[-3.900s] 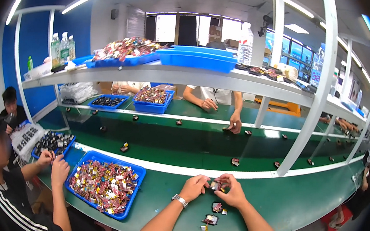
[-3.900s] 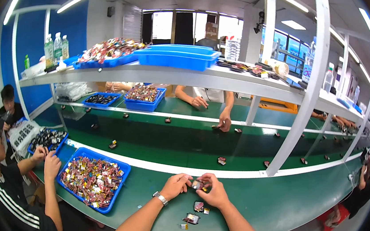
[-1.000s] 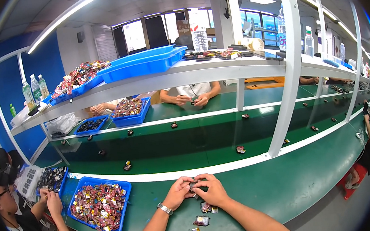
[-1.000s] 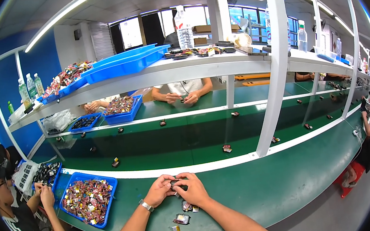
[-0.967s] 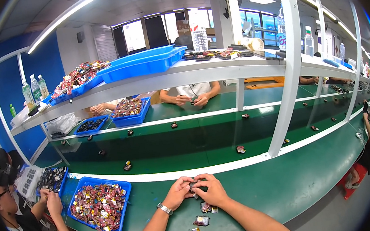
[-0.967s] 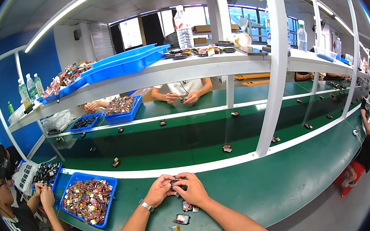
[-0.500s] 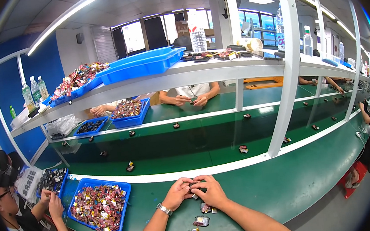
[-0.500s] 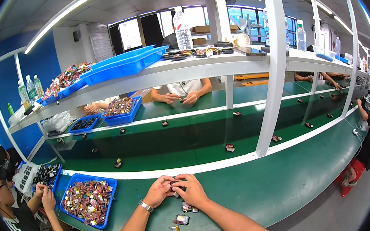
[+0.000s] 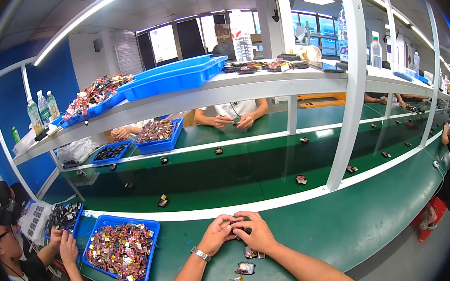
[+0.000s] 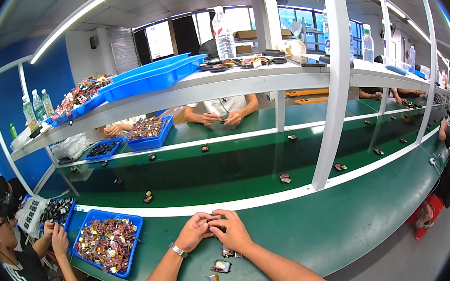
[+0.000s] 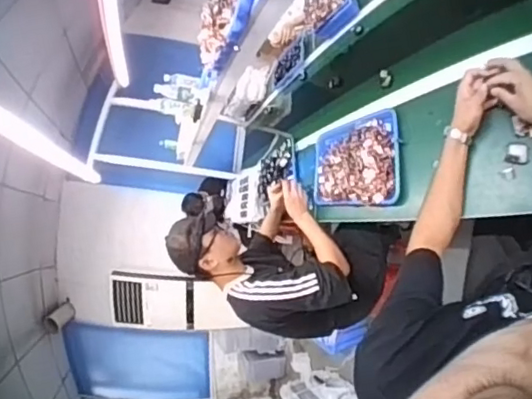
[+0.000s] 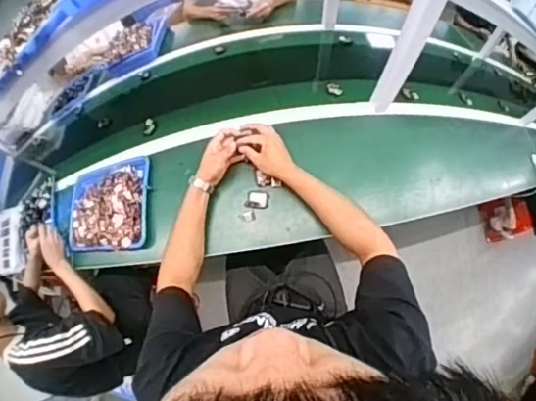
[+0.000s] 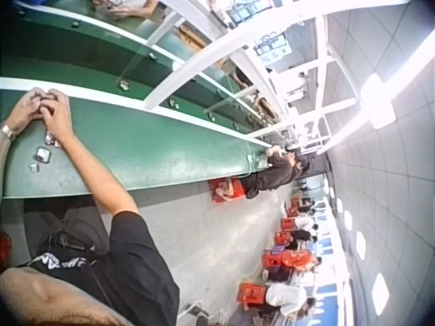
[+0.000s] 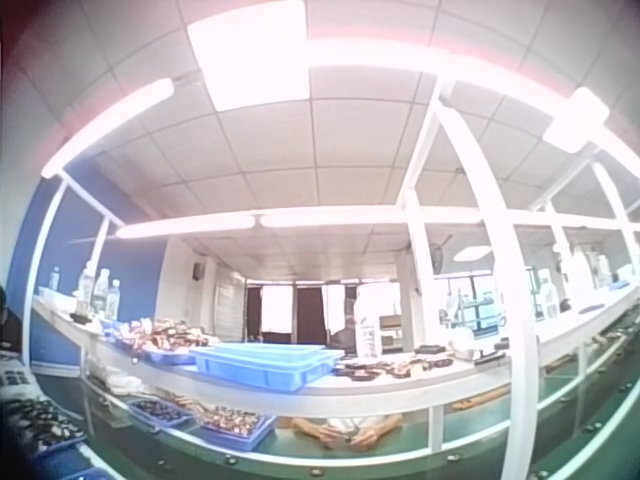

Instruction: The recorder sorts small electronic components from a communal tray onto a moving conveyor belt in a factory setting.

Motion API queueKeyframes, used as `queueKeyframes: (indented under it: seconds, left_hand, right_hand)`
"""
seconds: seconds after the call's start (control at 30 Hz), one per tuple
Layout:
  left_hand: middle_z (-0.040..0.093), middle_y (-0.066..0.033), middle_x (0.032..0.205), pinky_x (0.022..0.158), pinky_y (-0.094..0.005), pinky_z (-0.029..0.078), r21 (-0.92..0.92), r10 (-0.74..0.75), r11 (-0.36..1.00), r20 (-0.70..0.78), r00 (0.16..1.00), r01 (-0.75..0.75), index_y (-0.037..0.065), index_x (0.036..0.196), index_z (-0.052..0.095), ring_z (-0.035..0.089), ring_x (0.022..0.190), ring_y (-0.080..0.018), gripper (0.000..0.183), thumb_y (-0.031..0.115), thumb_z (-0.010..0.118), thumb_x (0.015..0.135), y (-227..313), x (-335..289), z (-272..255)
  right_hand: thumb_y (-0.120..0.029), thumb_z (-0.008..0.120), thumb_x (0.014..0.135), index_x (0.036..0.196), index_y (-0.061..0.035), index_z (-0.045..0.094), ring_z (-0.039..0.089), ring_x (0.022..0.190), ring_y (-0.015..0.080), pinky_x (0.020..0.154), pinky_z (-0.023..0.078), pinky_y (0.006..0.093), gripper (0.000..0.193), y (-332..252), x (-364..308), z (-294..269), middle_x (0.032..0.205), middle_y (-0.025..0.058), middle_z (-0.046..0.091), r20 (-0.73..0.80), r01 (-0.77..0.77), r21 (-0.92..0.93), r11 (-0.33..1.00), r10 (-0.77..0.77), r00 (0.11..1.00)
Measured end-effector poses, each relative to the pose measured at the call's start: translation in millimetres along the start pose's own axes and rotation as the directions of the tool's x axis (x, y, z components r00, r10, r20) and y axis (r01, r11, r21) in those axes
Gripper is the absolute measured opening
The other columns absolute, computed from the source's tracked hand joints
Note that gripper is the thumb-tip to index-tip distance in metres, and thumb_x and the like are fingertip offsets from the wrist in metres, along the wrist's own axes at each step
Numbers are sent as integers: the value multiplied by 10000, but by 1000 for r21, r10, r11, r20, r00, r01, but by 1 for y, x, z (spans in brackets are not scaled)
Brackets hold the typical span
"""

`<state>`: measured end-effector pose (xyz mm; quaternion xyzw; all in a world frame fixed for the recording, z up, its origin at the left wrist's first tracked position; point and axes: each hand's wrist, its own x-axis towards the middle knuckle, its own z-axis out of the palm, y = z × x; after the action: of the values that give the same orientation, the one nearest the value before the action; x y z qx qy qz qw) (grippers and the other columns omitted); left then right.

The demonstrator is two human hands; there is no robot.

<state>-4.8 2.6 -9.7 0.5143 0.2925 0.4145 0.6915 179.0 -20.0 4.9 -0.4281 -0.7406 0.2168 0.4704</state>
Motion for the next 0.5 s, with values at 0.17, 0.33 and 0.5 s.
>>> queueKeyframes:
  seconds: [0.17, 0.33, 0.5]
  left_hand:
    - [541, -81, 1361, 922, -316, 501, -50, 26, 998, 16, 1000, -25, 112, 1184, 482, 569, 1156, -151, 188, 149, 514, 1002, 2, -2, -1]
    - [521, -124, 1388, 977, -402, 487, -131, 23, 991, 39, 999, -18, 111, 1168, 478, 564, 1190, -213, 224, 165, 576, 974, 3, -3, -2]
    - [520, -128, 1386, 976, -414, 488, -111, 24, 994, 27, 999, -21, 112, 1164, 479, 565, 1189, -216, 227, 162, 585, 970, -1, -2, -5]
  right_hand:
    - [-107, 718, 781, 983, -97, 738, 527, 1168, 292, 980, 455, 403, 204, -10, 1, -7, 1242, 78, 596, -35, 184, -56, 981, -187, 982]
    - [-88, 723, 785, 991, -110, 738, 522, 1169, 292, 951, 476, 397, 208, -3, 0, -6, 1240, 75, 596, -51, 166, -65, 984, -170, 984]
    - [-72, 706, 794, 995, -116, 739, 511, 1187, 296, 956, 473, 394, 208, -2, -1, 0, 1255, 76, 592, -43, 151, -26, 988, -152, 988]
